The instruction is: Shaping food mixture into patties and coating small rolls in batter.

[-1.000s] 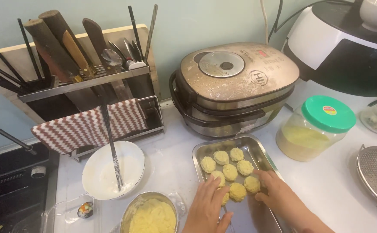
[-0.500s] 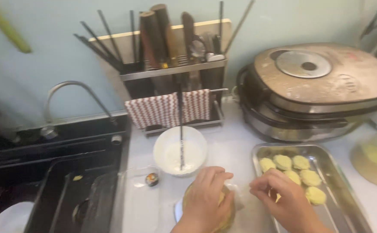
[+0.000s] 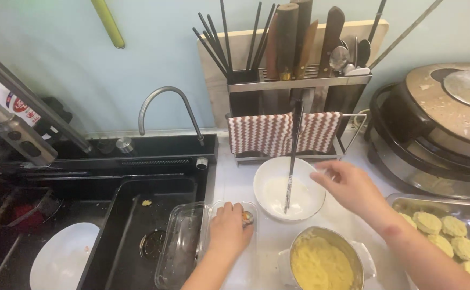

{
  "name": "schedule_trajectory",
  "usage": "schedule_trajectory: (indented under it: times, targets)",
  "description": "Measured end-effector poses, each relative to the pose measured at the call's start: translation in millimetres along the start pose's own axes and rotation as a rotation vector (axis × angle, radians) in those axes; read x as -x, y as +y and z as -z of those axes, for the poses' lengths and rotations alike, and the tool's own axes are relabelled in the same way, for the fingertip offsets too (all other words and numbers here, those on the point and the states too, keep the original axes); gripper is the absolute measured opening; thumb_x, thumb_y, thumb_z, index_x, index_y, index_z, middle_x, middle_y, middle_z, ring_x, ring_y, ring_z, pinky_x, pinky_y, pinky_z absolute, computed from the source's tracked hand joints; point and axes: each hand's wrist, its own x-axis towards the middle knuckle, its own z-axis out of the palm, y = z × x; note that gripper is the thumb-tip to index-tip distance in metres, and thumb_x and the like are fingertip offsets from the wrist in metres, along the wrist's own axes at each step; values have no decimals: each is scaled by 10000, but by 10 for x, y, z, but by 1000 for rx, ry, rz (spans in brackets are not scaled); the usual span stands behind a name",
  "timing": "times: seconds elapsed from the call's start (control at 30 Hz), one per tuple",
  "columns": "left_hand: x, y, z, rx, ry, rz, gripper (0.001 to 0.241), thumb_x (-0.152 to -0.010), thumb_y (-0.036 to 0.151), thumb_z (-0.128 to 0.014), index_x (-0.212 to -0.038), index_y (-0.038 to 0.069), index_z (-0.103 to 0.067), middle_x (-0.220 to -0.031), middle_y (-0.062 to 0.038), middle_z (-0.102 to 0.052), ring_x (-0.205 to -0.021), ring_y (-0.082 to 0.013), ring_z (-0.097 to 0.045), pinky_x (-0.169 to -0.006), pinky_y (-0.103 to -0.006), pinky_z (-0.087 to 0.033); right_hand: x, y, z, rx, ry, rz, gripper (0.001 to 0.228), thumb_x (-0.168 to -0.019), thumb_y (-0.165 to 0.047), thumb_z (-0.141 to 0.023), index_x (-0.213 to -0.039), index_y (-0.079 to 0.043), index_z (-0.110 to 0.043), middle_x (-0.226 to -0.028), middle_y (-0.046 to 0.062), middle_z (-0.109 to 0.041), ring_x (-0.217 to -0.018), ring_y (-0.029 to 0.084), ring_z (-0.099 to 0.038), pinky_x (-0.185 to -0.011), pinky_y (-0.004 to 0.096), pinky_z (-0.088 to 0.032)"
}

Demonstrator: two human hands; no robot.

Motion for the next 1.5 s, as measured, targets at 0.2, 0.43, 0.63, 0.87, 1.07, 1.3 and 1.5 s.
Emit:
schedule_trajectory:
  times: [0.2,0.43,0.63,0.87,1.07,1.3,1.5]
  targets:
    - [-39,-18,11,46,-61,71,390,-769,264,-768,-1082,107,-597,-1056,-107,-647,-1048,-332,-625,-885,-472,-521,-800,-156,-347,-96,-35,-11,580,-828,-514,-770,-1153,-34,-749,-952,108,-764,-870,173,-710,-801,314,-540]
    - [139,111,368,289,11,185,373,-748,298,-766,-1056,150,-617,-1028,-62,-699,-951,-272,-682,-819,-425,-541,-983,-19,-259,-106,-107,-12,478,-878,-432,-768,-898,46,-780,-726,79,-704,-697,159,-625,-653,347,-509]
    - [-13,474,563,499,183,183,417,-718,288,-757,-1086,164,-607,-957,-50,-729,-859,-238,-721,-751,-391,-559,-467,-69,448,-155,-420,-49,467,-951,-437,-584,-852,-93,-884,-647,57,-694,-627,147,-578,-609,303,-491]
    - [-595,740,2,225,312,-393,359,-677,195,-778,-1012,126,-667,-962,-60,-662,-994,-297,-593,-858,-435,-447,-195,20,804,-93,-280,43,328,-884,-397,-714,-1020,-141,-866,-765,39,-808,-720,138,-724,-677,307,-583]
    - [-617,805,85,109,348,-471,453,-675,177,-793,-1107,96,-682,-1005,-88,-633,-1031,-310,-548,-884,-450,-394,17,8,753,33,-332,326,314,-842,-371,-737,-1066,-182,-849,-884,12,-844,-802,156,-775,-738,320,-607]
    - [22,887,527,332,334,-348,397,-808,133,-733,-1190,89,-635,-1062,-103,-609,-1052,-314,-552,-898,-451,-417,225,-116,422,159,-287,813,270,-848,-323,-735,-1028,-133,-802,-857,76,-765,-770,267,-721,-678,412,-566]
    - [541,829,-95,516,195,-325,456,-799,122,-750,-1217,64,-577,-1167,-144,-562,-1152,-360,-524,-965,-487,-432,233,277,35,88,-79,895,312,-862,-368,-716,-1003,-101,-796,-825,60,-714,-798,229,-696,-664,363,-562]
